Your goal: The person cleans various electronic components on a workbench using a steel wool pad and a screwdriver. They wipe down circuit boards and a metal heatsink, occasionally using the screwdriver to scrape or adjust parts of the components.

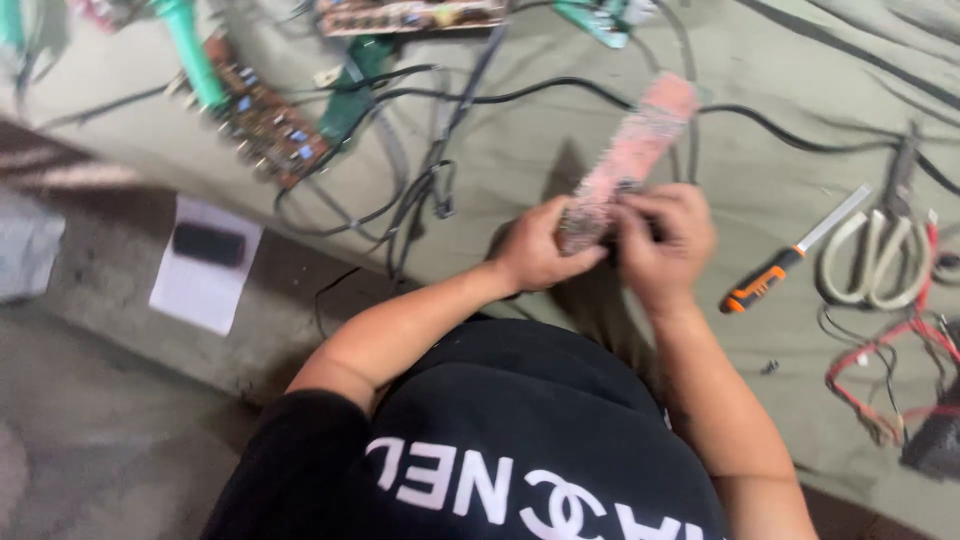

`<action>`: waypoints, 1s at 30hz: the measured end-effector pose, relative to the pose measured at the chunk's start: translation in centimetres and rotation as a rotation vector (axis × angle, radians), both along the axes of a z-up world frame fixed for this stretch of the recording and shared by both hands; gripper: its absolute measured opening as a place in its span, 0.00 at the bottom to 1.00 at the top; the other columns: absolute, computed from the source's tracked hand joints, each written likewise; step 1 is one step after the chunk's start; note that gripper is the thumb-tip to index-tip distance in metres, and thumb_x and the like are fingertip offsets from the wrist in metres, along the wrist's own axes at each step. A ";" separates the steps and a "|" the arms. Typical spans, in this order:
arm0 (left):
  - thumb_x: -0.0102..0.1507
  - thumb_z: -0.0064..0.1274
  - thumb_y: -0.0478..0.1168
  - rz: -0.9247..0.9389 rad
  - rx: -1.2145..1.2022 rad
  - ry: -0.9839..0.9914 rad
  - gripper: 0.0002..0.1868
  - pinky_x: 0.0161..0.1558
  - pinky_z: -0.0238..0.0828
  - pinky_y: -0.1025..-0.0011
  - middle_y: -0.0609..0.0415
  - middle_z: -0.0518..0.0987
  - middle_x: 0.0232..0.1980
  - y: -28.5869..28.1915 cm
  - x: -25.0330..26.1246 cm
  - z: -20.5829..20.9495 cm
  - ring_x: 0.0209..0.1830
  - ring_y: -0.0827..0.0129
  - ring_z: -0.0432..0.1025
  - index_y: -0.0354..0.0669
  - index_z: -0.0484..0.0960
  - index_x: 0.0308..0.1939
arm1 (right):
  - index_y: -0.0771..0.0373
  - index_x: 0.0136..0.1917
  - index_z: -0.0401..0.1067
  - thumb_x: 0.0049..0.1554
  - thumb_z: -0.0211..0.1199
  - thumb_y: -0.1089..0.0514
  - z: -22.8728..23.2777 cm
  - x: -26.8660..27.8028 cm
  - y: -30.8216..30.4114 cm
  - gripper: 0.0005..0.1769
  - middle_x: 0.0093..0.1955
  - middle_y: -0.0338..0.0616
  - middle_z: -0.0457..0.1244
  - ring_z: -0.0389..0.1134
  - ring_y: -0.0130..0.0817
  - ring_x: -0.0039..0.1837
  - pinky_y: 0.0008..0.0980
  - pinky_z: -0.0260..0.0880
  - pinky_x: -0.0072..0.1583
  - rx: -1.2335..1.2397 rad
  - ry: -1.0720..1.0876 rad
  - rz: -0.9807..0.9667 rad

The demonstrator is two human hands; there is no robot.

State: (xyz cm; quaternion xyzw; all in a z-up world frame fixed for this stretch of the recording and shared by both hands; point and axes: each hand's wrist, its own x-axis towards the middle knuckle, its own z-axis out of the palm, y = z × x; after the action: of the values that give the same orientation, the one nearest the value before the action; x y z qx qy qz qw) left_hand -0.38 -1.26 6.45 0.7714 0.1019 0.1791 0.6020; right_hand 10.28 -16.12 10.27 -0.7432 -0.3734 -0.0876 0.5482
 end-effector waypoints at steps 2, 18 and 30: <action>0.49 0.66 0.58 -0.006 0.047 0.145 0.27 0.35 0.70 0.58 0.47 0.80 0.34 0.6 -0.4 1.8 0.34 0.52 0.75 0.46 0.75 0.39 | 0.61 0.45 0.75 0.61 0.72 0.66 -0.1 1.2 -1.2 0.06 0.45 0.47 0.64 0.66 0.42 0.49 0.38 0.66 0.54 0.055 0.120 -0.164; 0.73 0.36 0.58 -0.656 -0.789 0.041 0.39 0.84 0.39 0.65 0.50 0.56 0.82 2.9 2.1 1.2 0.83 0.67 0.48 0.37 0.51 0.80 | 0.60 0.44 0.71 0.63 0.56 0.66 0.9 -1.1 -0.1 0.06 0.54 0.46 0.65 0.68 0.40 0.63 0.36 0.70 0.70 0.160 0.703 0.256; 0.68 0.52 0.31 -0.201 -1.470 -0.042 0.15 0.50 0.82 0.55 0.34 0.81 0.55 6.2 0.5 1.3 0.50 0.49 0.79 0.36 0.78 0.60 | 0.54 0.52 0.72 0.66 0.58 0.57 6.1 -1.6 0.5 0.03 0.58 0.54 0.67 0.68 0.59 0.71 0.59 0.67 0.80 0.249 0.357 0.520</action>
State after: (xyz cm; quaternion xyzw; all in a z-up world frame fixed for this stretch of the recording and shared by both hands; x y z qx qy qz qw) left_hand 0.16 4.98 7.79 0.1717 0.1126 0.0235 0.9784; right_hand 8.66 -15.62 16.34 -0.5543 -0.4351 0.1416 0.6953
